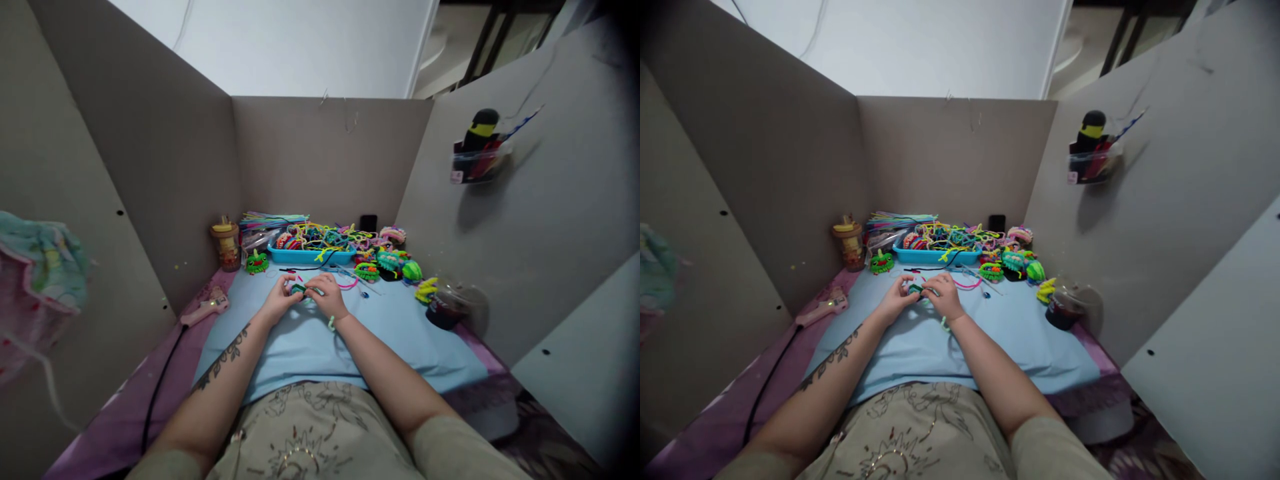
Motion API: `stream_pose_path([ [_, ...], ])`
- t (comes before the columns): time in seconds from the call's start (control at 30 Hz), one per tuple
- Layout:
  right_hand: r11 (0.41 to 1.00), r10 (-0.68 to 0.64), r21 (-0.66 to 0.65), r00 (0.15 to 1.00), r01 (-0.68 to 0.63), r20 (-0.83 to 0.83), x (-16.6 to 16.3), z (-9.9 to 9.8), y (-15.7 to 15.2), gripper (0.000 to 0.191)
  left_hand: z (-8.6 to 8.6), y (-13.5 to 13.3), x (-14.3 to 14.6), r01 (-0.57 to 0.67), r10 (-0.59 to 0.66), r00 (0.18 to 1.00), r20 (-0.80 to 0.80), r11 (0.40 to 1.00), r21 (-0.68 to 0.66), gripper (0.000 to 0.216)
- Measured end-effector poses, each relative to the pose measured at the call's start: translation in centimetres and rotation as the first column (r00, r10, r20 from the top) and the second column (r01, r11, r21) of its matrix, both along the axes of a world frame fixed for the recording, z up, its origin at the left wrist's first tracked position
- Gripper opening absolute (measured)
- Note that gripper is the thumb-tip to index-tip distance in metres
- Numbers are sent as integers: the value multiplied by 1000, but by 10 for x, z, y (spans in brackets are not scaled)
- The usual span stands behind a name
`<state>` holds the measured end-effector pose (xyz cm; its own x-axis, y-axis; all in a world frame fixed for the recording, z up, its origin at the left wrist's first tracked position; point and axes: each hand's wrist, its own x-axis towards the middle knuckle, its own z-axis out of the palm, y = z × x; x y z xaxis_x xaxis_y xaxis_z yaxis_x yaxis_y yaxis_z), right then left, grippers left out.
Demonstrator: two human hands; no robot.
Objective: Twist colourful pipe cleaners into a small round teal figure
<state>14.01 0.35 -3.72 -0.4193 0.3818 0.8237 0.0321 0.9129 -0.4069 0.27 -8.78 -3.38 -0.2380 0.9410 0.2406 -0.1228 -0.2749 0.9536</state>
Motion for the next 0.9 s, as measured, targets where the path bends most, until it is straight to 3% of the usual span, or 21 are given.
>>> stream_pose_path([
  [0.17, 1000, -9, 20, 999, 8, 38, 1, -1, 2, 2, -5, 3, -2, -7, 10, 998, -63, 999, 45, 53],
  [0.47, 999, 0, -36, 991, 5, 133, -2, -5, 0, 10, -7, 3, -2, -165, 192, 940, -281, 980, 115, 46],
  [0.53, 994, -22, -103, 993, 33, 113, -4, -5, 0, 9, -7, 4, -2, -255, 306, 890, -338, 949, 188, 45],
  [0.63, 966, -64, -250, 998, 69, 27, -4, -4, 3, 6, -8, 5, -4, -447, 543, 729, -417, 839, 310, 42],
  [0.7, 934, -86, -352, 995, 65, -42, -4, -5, 7, 7, -9, 7, -5, -487, 563, 687, -460, 826, 284, 42],
  [0.8, 903, -69, -429, 994, 24, -89, -5, -8, 11, 11, -11, 9, -4, -385, 400, 810, -429, 914, 125, 52],
  [0.9, 914, -16, -406, 997, -14, -71, -8, -12, 12, 11, -11, 11, -2, -267, 268, 933, -241, 963, 38, 63],
])
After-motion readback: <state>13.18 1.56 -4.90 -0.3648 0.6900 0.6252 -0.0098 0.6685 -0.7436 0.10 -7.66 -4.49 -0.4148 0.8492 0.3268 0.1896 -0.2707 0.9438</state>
